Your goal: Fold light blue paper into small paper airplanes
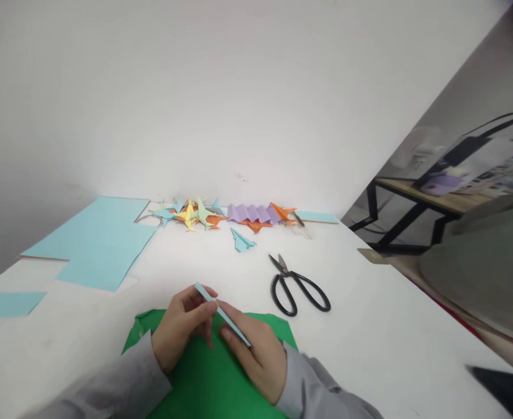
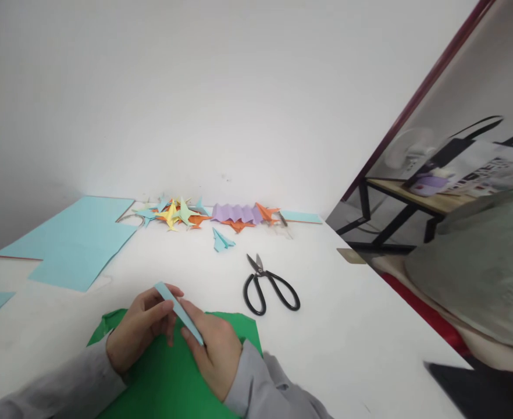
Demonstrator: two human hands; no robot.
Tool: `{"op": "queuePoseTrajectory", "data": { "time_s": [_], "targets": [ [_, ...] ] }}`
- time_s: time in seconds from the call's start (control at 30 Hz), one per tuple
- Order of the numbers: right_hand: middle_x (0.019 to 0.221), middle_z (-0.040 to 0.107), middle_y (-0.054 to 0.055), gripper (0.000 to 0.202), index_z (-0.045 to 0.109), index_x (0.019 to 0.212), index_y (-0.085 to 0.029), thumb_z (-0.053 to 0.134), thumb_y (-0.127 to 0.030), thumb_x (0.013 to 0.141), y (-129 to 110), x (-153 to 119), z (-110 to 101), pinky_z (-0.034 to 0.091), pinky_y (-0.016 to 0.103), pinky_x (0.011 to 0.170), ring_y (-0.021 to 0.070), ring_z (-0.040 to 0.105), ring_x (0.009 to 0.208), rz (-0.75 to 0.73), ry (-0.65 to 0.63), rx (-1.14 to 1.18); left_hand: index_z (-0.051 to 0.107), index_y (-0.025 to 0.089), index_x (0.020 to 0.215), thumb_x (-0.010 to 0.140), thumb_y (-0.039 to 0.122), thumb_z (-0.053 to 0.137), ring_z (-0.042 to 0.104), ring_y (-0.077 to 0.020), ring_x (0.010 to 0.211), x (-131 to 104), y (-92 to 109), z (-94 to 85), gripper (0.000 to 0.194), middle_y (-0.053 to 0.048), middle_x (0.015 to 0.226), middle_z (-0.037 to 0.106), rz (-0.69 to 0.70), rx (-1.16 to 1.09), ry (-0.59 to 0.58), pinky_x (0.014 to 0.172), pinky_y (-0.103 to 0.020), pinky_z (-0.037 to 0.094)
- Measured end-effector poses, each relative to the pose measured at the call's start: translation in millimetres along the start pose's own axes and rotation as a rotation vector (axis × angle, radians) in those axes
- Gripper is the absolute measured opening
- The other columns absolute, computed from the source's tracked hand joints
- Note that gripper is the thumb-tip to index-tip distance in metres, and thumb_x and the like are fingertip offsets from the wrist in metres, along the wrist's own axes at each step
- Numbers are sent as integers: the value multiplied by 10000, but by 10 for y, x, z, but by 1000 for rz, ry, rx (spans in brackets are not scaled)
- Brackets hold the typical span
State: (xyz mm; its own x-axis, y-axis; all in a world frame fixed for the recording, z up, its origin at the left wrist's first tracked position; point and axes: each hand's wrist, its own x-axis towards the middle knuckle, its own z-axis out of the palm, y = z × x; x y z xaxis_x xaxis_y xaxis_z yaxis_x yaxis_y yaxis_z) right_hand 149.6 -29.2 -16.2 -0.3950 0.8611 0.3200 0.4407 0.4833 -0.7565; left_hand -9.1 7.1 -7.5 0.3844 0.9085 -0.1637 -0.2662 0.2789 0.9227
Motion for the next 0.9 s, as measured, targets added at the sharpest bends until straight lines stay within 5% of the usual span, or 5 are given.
{"op": "queuePoseTrajectory", "data": {
  "time_s": [0.13,0.27,0.47,0.9],
  "targets": [
    [799,613,30,544,351,1267,-209,455,-470,801,1,-20,-33,434,267,563,160,538,611,16,-47,83,536,142,864,682,363,629,494,-108,416,-14,22,15,301,32,479,515,-11,47,-25,414,-240,436],
    [727,590,31,592,381,1226,-176,301,-593,814,13,-37,-54,427,278,562,166,534,609,-6,-1,255,545,130,780,641,380,659,482,-98,426,-19,48,114,307,31,476,506,2,153,24,404,-218,410],
    [806,590,50,428,456,1074,-184,324,-522,847,28,-31,-52,441,287,594,162,552,657,95,79,448,491,148,668,662,429,622,450,-79,371,-22,0,247,311,48,464,486,17,145,135,369,-210,398],
    [754,590,31,265,532,931,-176,504,-406,803,46,-4,-40,423,271,601,142,556,654,200,62,567,516,146,785,673,421,618,421,-83,310,4,-90,85,314,65,409,458,-10,146,26,308,-211,400]
  ]
}}
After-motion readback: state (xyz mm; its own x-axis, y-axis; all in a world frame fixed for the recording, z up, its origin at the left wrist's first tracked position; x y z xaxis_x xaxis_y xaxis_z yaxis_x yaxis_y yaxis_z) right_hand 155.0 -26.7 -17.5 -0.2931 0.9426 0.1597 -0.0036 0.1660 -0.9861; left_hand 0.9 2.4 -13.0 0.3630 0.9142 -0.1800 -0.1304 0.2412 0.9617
